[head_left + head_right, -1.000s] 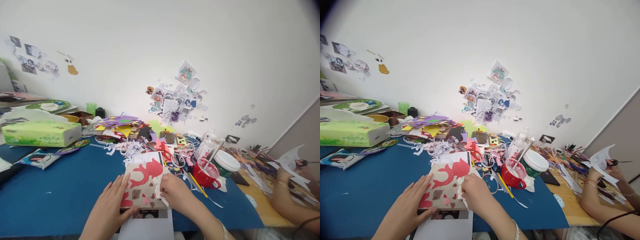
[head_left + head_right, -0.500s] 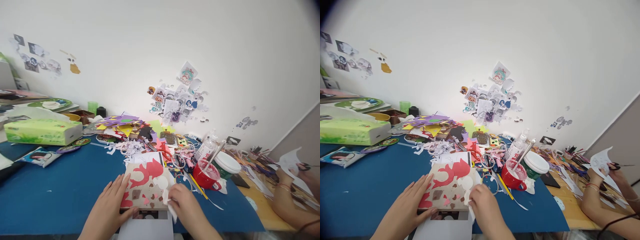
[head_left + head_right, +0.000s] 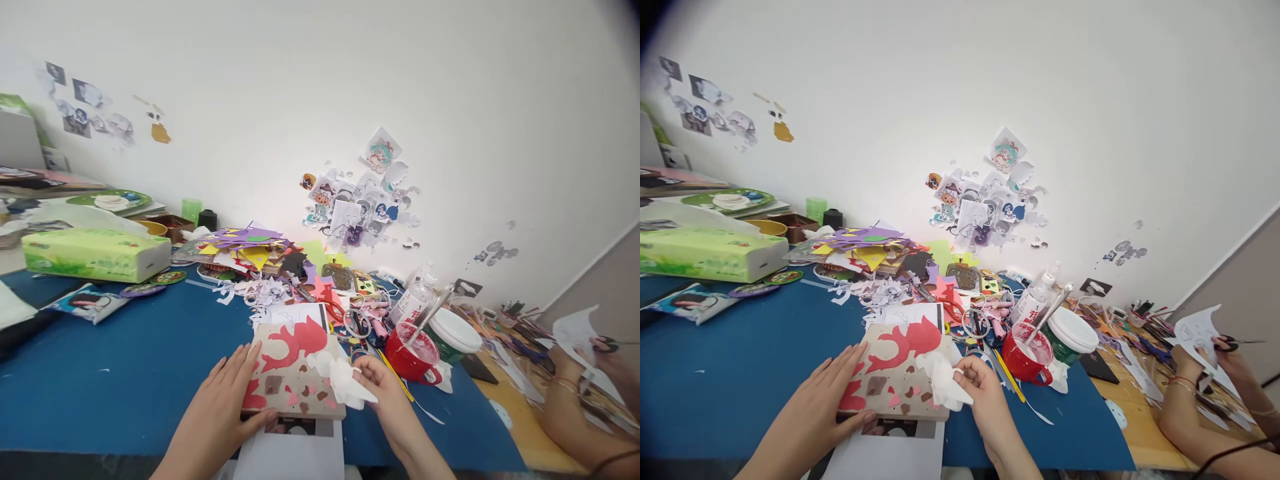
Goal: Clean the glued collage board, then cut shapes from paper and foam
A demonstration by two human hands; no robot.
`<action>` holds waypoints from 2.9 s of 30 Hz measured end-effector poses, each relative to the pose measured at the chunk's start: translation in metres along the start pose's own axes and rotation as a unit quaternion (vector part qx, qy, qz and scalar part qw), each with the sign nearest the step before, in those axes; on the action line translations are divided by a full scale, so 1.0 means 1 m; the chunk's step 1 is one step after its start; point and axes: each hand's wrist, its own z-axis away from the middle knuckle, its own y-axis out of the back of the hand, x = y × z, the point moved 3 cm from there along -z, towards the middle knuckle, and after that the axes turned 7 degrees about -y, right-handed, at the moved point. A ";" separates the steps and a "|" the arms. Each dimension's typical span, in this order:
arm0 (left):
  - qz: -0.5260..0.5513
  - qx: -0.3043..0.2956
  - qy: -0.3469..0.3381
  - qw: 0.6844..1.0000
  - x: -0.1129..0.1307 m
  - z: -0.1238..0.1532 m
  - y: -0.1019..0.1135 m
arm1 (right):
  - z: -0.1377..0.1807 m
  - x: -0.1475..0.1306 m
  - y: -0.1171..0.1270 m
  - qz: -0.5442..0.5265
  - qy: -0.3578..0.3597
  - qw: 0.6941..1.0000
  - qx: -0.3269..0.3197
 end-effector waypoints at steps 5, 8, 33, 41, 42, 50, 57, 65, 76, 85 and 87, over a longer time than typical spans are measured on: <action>-0.001 0.000 -0.003 1.000 0.000 0.001 0.000 | -0.004 -0.002 0.012 -0.026 -0.030 0.999 0.024; -0.005 -0.002 -0.002 1.000 0.001 0.002 0.001 | -0.002 -0.009 0.012 0.216 0.091 0.970 0.059; 0.014 -0.023 0.013 1.000 0.000 0.001 0.004 | -0.015 -0.021 0.025 0.307 0.161 0.928 0.137; 0.026 -0.079 0.052 0.995 -0.001 -0.002 0.004 | -0.028 0.001 -0.045 0.608 0.258 0.746 -0.080; 0.026 -0.085 0.054 0.995 -0.001 -0.003 0.005 | -0.029 0.002 -0.049 0.635 0.231 0.731 -0.100; 0.045 -0.120 0.082 0.988 0.000 -0.006 0.009 | -0.032 -0.014 -0.046 0.648 0.128 0.742 -0.110; 0.044 -0.125 0.076 0.988 0.000 -0.005 0.008 | -0.047 -0.033 -0.012 0.349 0.116 0.929 0.047; 0.039 -0.071 0.060 0.995 0.001 -0.004 0.009 | -0.033 -0.005 -0.060 0.590 0.320 0.734 -0.102; 0.017 -0.091 0.051 0.994 0.003 -0.004 0.006 | -0.039 -0.022 -0.046 0.457 0.156 0.869 -0.110; 0.034 -0.053 0.050 0.997 0.002 -0.002 0.005 | -0.035 -0.033 -0.048 0.421 0.217 0.878 -0.066; 0.024 -0.037 0.041 0.998 0.002 -0.001 0.004 | -0.025 -0.018 -0.062 0.485 0.275 0.824 -0.104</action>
